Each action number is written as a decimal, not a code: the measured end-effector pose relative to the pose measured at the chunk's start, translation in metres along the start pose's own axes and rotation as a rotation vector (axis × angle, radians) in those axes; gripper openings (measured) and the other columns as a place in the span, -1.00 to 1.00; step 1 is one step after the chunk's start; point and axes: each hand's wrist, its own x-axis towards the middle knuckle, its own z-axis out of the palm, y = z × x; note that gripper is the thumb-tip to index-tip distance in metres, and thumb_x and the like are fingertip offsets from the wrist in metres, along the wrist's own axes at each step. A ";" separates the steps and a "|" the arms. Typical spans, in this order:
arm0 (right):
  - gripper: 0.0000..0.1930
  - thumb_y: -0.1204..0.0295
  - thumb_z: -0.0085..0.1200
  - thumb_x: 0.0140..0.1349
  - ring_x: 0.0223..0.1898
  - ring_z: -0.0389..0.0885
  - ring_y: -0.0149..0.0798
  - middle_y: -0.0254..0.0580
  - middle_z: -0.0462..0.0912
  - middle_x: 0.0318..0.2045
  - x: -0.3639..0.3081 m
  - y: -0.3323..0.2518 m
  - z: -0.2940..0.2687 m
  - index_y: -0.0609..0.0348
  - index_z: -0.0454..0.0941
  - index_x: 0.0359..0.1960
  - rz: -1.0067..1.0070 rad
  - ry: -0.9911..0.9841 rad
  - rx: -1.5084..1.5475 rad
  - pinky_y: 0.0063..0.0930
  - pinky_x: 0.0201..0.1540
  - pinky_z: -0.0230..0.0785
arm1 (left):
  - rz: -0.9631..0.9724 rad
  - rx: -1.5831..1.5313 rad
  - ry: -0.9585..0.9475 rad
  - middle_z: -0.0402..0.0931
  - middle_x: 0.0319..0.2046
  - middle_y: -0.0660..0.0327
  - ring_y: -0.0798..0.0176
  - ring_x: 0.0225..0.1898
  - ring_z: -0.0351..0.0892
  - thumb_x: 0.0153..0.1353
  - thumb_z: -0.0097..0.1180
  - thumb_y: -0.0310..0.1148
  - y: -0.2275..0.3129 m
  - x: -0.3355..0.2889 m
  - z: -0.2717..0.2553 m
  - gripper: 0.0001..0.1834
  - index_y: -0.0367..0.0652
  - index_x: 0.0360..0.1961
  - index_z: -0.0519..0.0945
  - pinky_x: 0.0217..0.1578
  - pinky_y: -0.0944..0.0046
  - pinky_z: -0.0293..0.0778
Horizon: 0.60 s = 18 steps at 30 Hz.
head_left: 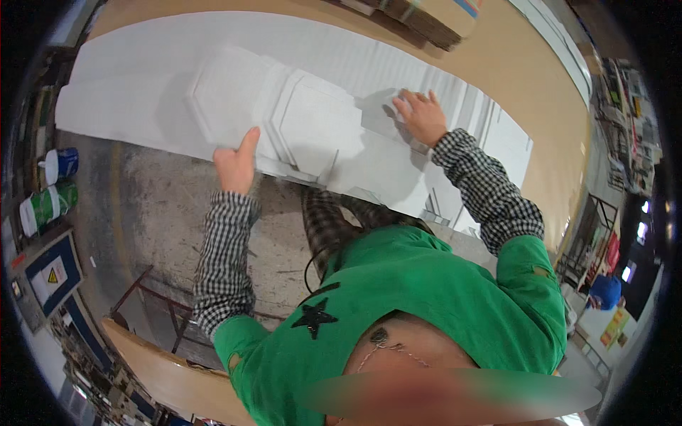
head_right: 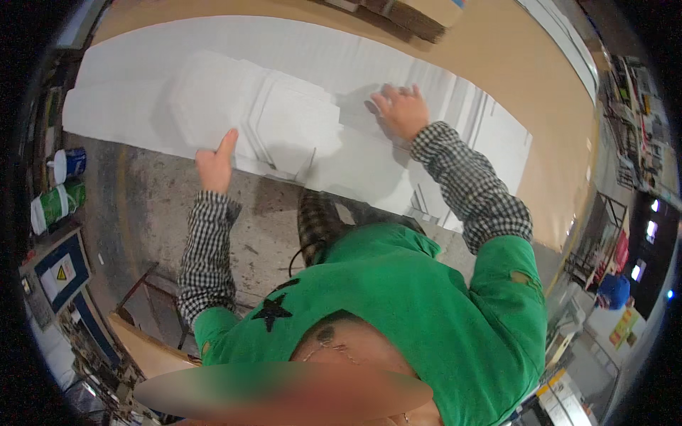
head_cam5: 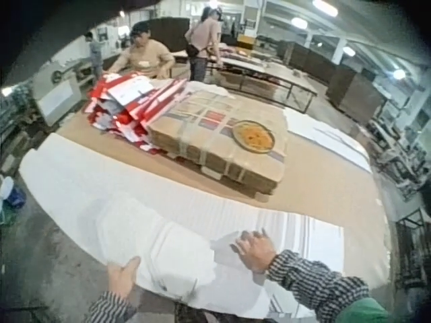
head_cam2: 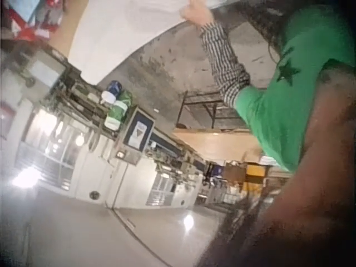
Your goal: Organizing and stacking large die-cut paper sheets on a work table in a factory setting.
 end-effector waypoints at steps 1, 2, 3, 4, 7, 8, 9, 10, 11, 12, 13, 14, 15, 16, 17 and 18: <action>-0.48 0.03 -0.36 0.29 0.02 0.38 0.03 0.01 0.50 -0.09 -0.002 -0.006 -0.001 0.21 0.36 -0.01 0.015 -0.009 -0.006 -0.08 0.25 -0.09 | -0.002 -0.002 -0.019 0.44 -0.09 0.05 0.22 -0.11 0.43 0.03 0.21 -0.30 -0.006 -0.011 0.000 -0.46 -0.49 -0.05 0.39 -0.09 0.30 0.33; -0.48 0.02 -0.37 0.29 0.01 0.38 0.02 0.02 0.50 -0.10 0.000 -0.011 -0.002 0.22 0.36 0.00 0.135 0.001 0.109 -0.08 0.25 -0.10 | 0.173 0.016 0.062 0.45 -0.11 0.04 0.22 -0.12 0.43 0.04 0.20 -0.29 -0.014 -0.016 0.000 -0.46 -0.51 -0.06 0.39 -0.11 0.30 0.33; -0.47 0.02 -0.38 0.29 0.01 0.39 0.02 0.04 0.50 -0.11 0.006 -0.014 -0.002 0.22 0.36 0.01 0.250 0.020 0.224 -0.08 0.26 -0.11 | 0.352 0.032 0.149 0.46 -0.12 0.04 0.21 -0.12 0.44 0.05 0.19 -0.28 -0.020 -0.012 0.000 -0.46 -0.53 -0.08 0.39 -0.12 0.30 0.33; -0.46 0.01 -0.38 0.29 0.00 0.40 0.02 0.06 0.51 -0.13 0.009 -0.016 -0.002 0.21 0.36 0.02 0.282 -0.027 0.227 -0.07 0.25 -0.10 | 0.363 0.030 0.140 0.46 -0.12 0.04 0.21 -0.12 0.44 0.05 0.19 -0.28 -0.024 0.003 -0.004 -0.46 -0.53 -0.08 0.39 -0.12 0.30 0.33; -0.46 0.01 -0.39 0.29 -0.02 0.41 0.03 0.06 0.53 -0.18 0.006 -0.014 0.005 0.22 0.38 -0.02 0.271 0.035 0.216 -0.06 0.24 -0.07 | -0.193 -0.850 0.066 0.51 -0.21 0.03 0.23 -0.19 0.47 0.09 0.15 -0.27 -0.029 0.019 -0.009 -0.55 -0.54 -0.21 0.47 -0.17 0.30 0.34; -0.46 0.01 -0.39 0.29 -0.02 0.41 0.03 0.06 0.53 -0.18 0.006 -0.014 0.004 0.22 0.38 -0.02 0.275 0.029 0.217 -0.06 0.24 -0.07 | -0.161 -0.432 0.128 0.50 -0.18 0.02 0.23 -0.17 0.47 0.09 0.15 -0.26 -0.022 0.022 -0.007 -0.54 -0.55 -0.20 0.46 -0.16 0.30 0.34; -0.47 0.02 -0.39 0.30 -0.04 0.42 0.03 0.04 0.54 -0.20 0.007 -0.012 0.003 0.22 0.38 -0.04 0.259 0.020 0.243 -0.05 0.23 -0.06 | -0.125 -0.014 0.183 0.50 -0.15 0.02 0.23 -0.16 0.47 0.10 0.14 -0.24 -0.017 0.023 -0.005 -0.52 -0.55 -0.18 0.45 -0.16 0.30 0.33; -0.48 0.02 -0.39 0.30 -0.05 0.42 0.04 0.03 0.55 -0.22 0.007 -0.011 0.003 0.22 0.39 -0.06 0.242 0.010 0.270 -0.04 0.22 -0.04 | -0.133 -0.011 0.179 0.50 -0.15 0.02 0.23 -0.16 0.47 0.10 0.14 -0.24 -0.015 0.015 0.000 -0.52 -0.55 -0.18 0.45 -0.16 0.30 0.33; -0.48 0.02 -0.39 0.30 -0.05 0.42 0.04 0.03 0.55 -0.22 0.008 -0.012 -0.002 0.22 0.39 -0.06 0.240 0.007 0.276 -0.04 0.22 -0.04 | 0.037 0.098 0.175 0.50 -0.16 0.02 0.22 -0.16 0.47 0.10 0.14 -0.22 -0.009 -0.002 0.005 -0.51 -0.55 -0.19 0.46 -0.16 0.29 0.33; -0.50 0.05 -0.38 0.30 -0.02 0.41 0.00 0.00 0.52 -0.15 0.009 -0.013 -0.007 0.23 0.38 -0.04 0.265 -0.034 0.288 -0.05 0.23 -0.05 | 0.207 0.209 0.168 0.51 -0.17 0.02 0.20 -0.16 0.48 0.09 0.14 -0.20 -0.007 -0.012 0.007 -0.51 -0.54 -0.20 0.47 -0.15 0.28 0.33; -0.52 0.08 -0.36 0.31 0.02 0.39 -0.03 -0.04 0.50 -0.09 0.009 -0.014 -0.008 0.24 0.36 -0.02 0.289 -0.075 0.300 -0.05 0.24 -0.06 | 0.202 0.216 0.171 0.51 -0.17 0.02 0.20 -0.16 0.48 0.09 0.14 -0.20 -0.012 -0.010 0.004 -0.51 -0.54 -0.20 0.47 -0.15 0.28 0.33; -0.52 0.08 -0.36 0.31 0.02 0.39 -0.03 -0.04 0.50 -0.09 0.012 -0.016 -0.005 0.24 0.36 -0.02 0.275 -0.070 0.312 -0.05 0.24 -0.06 | 0.165 0.025 0.173 0.52 -0.21 -0.01 0.19 -0.20 0.50 0.09 0.14 -0.21 -0.019 -0.002 -0.005 -0.53 -0.54 -0.25 0.48 -0.18 0.26 0.35; -0.60 0.14 -0.30 0.28 -0.03 0.42 -0.03 -0.07 0.49 -0.11 0.013 -0.016 0.003 0.16 0.39 -0.04 0.189 0.009 0.257 0.01 0.19 0.01 | 0.124 -0.167 0.178 0.54 -0.26 -0.03 0.19 -0.23 0.51 0.09 0.15 -0.22 -0.030 0.007 -0.011 -0.55 -0.55 -0.30 0.50 -0.22 0.24 0.37; -0.67 0.21 -0.24 0.25 -0.07 0.44 -0.03 -0.10 0.49 -0.13 0.014 -0.015 0.009 0.07 0.41 -0.07 0.103 0.090 0.205 0.07 0.14 0.08 | 0.122 -0.157 0.201 0.54 -0.26 -0.03 0.19 -0.23 0.51 0.09 0.15 -0.22 -0.041 0.023 -0.010 -0.55 -0.55 -0.30 0.50 -0.22 0.24 0.37; -0.67 0.21 -0.24 0.25 -0.07 0.44 -0.03 -0.10 0.49 -0.13 0.013 -0.014 0.013 0.07 0.41 -0.07 0.071 0.085 0.225 0.07 0.14 0.08 | -0.088 -0.318 0.233 0.55 -0.30 -0.03 0.18 -0.27 0.52 0.09 0.15 -0.23 -0.058 0.037 -0.009 -0.57 -0.53 -0.33 0.52 -0.23 0.22 0.38; -0.69 0.24 -0.23 0.24 -0.07 0.44 -0.04 -0.13 0.47 -0.10 0.013 -0.006 0.016 0.05 0.41 -0.07 0.045 0.053 0.157 0.08 0.13 0.10 | -0.286 -0.481 0.251 0.56 -0.34 -0.03 0.18 -0.30 0.54 0.09 0.15 -0.24 -0.053 0.044 -0.009 -0.60 -0.51 -0.37 0.54 -0.24 0.21 0.38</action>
